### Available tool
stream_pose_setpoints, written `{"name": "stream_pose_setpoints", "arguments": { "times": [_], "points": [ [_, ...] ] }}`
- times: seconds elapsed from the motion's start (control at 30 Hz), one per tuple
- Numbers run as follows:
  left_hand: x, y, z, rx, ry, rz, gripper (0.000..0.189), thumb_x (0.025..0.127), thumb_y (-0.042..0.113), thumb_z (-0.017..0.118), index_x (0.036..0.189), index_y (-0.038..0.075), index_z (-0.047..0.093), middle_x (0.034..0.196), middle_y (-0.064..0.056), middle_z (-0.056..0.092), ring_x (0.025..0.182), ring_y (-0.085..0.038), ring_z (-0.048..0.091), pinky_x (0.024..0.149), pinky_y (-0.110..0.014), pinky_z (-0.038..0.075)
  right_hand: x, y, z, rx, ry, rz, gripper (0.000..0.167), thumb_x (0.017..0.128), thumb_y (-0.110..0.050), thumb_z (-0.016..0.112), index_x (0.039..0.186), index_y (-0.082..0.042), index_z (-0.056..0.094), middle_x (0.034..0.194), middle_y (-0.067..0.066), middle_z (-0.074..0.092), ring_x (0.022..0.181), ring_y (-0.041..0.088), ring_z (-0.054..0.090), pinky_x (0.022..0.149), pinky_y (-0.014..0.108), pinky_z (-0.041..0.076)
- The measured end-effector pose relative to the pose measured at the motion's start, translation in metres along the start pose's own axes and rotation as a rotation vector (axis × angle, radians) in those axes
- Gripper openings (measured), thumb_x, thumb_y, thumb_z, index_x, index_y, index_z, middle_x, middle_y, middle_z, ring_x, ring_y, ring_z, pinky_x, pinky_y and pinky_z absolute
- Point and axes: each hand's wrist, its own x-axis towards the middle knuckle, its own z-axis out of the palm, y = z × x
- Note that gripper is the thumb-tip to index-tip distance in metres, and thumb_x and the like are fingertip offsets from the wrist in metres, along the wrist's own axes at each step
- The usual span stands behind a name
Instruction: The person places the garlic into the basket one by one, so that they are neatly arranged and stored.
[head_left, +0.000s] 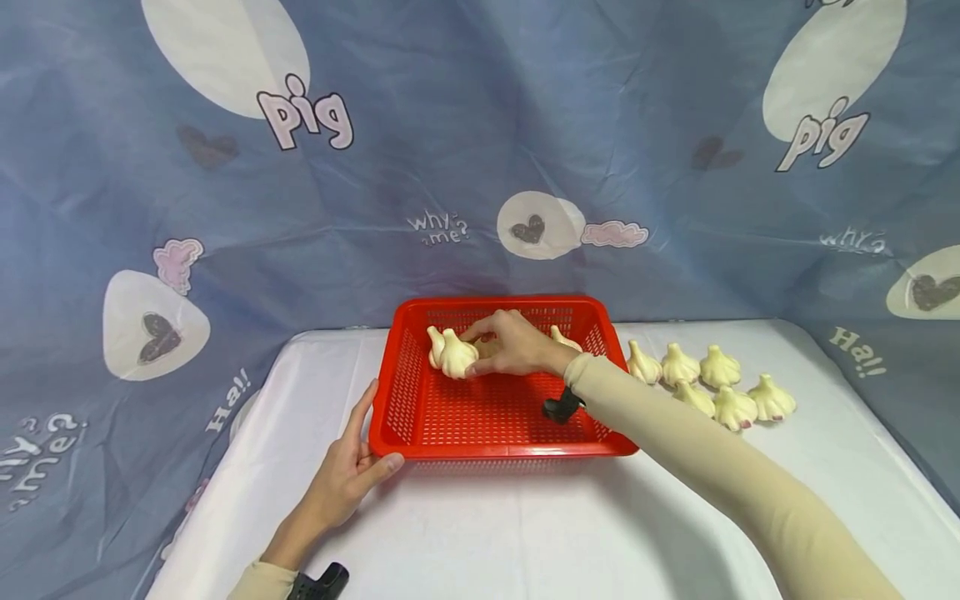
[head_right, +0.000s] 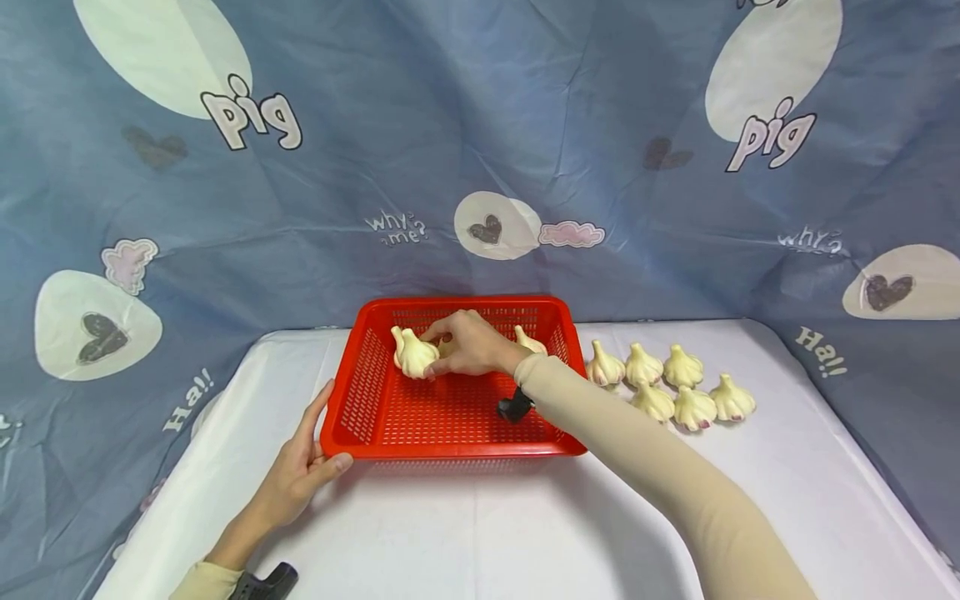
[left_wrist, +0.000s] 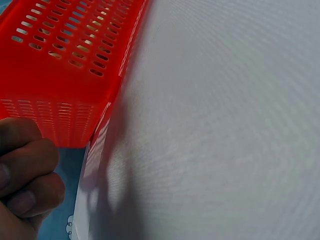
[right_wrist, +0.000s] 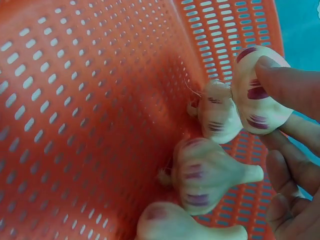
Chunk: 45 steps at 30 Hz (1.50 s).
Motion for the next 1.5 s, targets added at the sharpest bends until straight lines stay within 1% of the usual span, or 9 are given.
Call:
{"name": "stream_pose_setpoints", "arguments": {
  "times": [0.27, 0.4, 0.63, 0.77, 0.87, 1.0, 1.1, 1.3, 1.5],
  "points": [
    [0.0, 0.003, 0.0, -0.008, -0.002, -0.015, 0.102, 0.092, 0.018, 0.075, 0.172, 0.024, 0.012, 0.058, 0.018, 0.035, 0.049, 0.007, 0.027, 0.038, -0.022, 0.027, 0.004, 0.002, 0.01, -0.01, -0.026, -0.01, 0.048, 0.08, -0.026, 0.095, 0.123, -0.013, 0.08, 0.105, -0.001, 0.079, 0.092, 0.027, 0.07, 0.079, 0.027, 0.05],
    [-0.001, 0.003, 0.001, -0.002, 0.002, -0.016, 0.102, 0.092, 0.018, 0.075, 0.172, 0.024, 0.013, 0.057, 0.018, 0.035, 0.049, 0.007, 0.027, 0.038, -0.022, 0.027, 0.006, 0.004, 0.014, -0.028, -0.023, -0.021, 0.048, 0.08, -0.026, 0.095, 0.123, -0.013, 0.08, 0.102, 0.001, 0.077, 0.088, 0.023, 0.066, 0.079, 0.027, 0.048],
    [0.001, 0.003, 0.0, -0.008, 0.006, 0.002, 0.102, 0.091, 0.016, 0.075, 0.172, 0.023, 0.014, 0.058, 0.017, 0.036, 0.049, 0.008, 0.028, 0.037, -0.022, 0.027, 0.007, 0.006, 0.023, -0.044, -0.039, -0.039, 0.047, 0.081, -0.027, 0.094, 0.124, -0.014, 0.08, 0.073, 0.006, 0.06, 0.072, 0.011, 0.049, 0.071, 0.026, 0.04],
    [0.001, 0.003, 0.0, -0.014, 0.009, 0.009, 0.102, 0.091, 0.015, 0.076, 0.172, 0.023, 0.014, 0.059, 0.017, 0.037, 0.05, 0.007, 0.028, 0.038, -0.022, 0.027, 0.006, 0.007, 0.029, -0.018, -0.046, -0.038, 0.048, 0.081, -0.028, 0.095, 0.124, -0.014, 0.081, 0.082, 0.007, 0.065, 0.076, 0.015, 0.05, 0.07, 0.024, 0.04],
    [0.001, 0.002, 0.0, -0.01, 0.007, 0.006, 0.103, 0.091, 0.015, 0.076, 0.172, 0.024, 0.014, 0.059, 0.016, 0.037, 0.05, 0.007, 0.029, 0.038, -0.022, 0.028, 0.006, 0.007, 0.032, -0.031, -0.034, -0.046, 0.048, 0.079, -0.031, 0.096, 0.122, -0.015, 0.081, 0.097, 0.004, 0.074, 0.081, 0.019, 0.056, 0.073, 0.022, 0.042],
    [0.001, 0.001, 0.001, -0.005, 0.006, 0.005, 0.102, 0.091, 0.016, 0.076, 0.172, 0.023, 0.014, 0.059, 0.016, 0.037, 0.05, 0.007, 0.029, 0.038, -0.021, 0.028, 0.008, 0.007, 0.035, -0.064, -0.014, -0.051, 0.046, 0.078, -0.036, 0.096, 0.117, -0.016, 0.083, 0.106, -0.004, 0.079, 0.077, 0.014, 0.057, 0.074, 0.021, 0.044],
    [0.001, 0.0, 0.001, -0.009, 0.011, 0.014, 0.103, 0.091, 0.014, 0.077, 0.172, 0.022, 0.014, 0.059, 0.016, 0.037, 0.05, 0.007, 0.029, 0.038, -0.021, 0.028, 0.008, 0.008, 0.037, -0.084, 0.004, -0.036, 0.045, 0.076, -0.037, 0.097, 0.114, -0.016, 0.083, 0.103, -0.008, 0.08, 0.073, 0.011, 0.055, 0.073, 0.022, 0.045],
    [0.0, 0.001, 0.002, -0.016, 0.025, 0.034, 0.103, 0.09, 0.011, 0.077, 0.172, 0.021, 0.015, 0.059, 0.017, 0.036, 0.05, 0.007, 0.029, 0.039, -0.02, 0.027, 0.008, 0.009, 0.041, -0.086, 0.005, -0.002, 0.046, 0.072, -0.035, 0.1, 0.111, -0.018, 0.084, 0.1, -0.009, 0.08, 0.083, 0.021, 0.067, 0.075, 0.024, 0.048],
    [0.0, 0.003, 0.001, -0.02, 0.029, 0.032, 0.104, 0.089, 0.011, 0.077, 0.172, 0.021, 0.016, 0.06, 0.016, 0.036, 0.05, 0.007, 0.029, 0.039, -0.02, 0.026, 0.01, 0.009, 0.044, -0.097, 0.031, 0.001, 0.042, 0.069, -0.038, 0.101, 0.103, -0.022, 0.084, 0.09, -0.012, 0.078, 0.079, 0.015, 0.063, 0.072, 0.023, 0.047]
  ]
}}
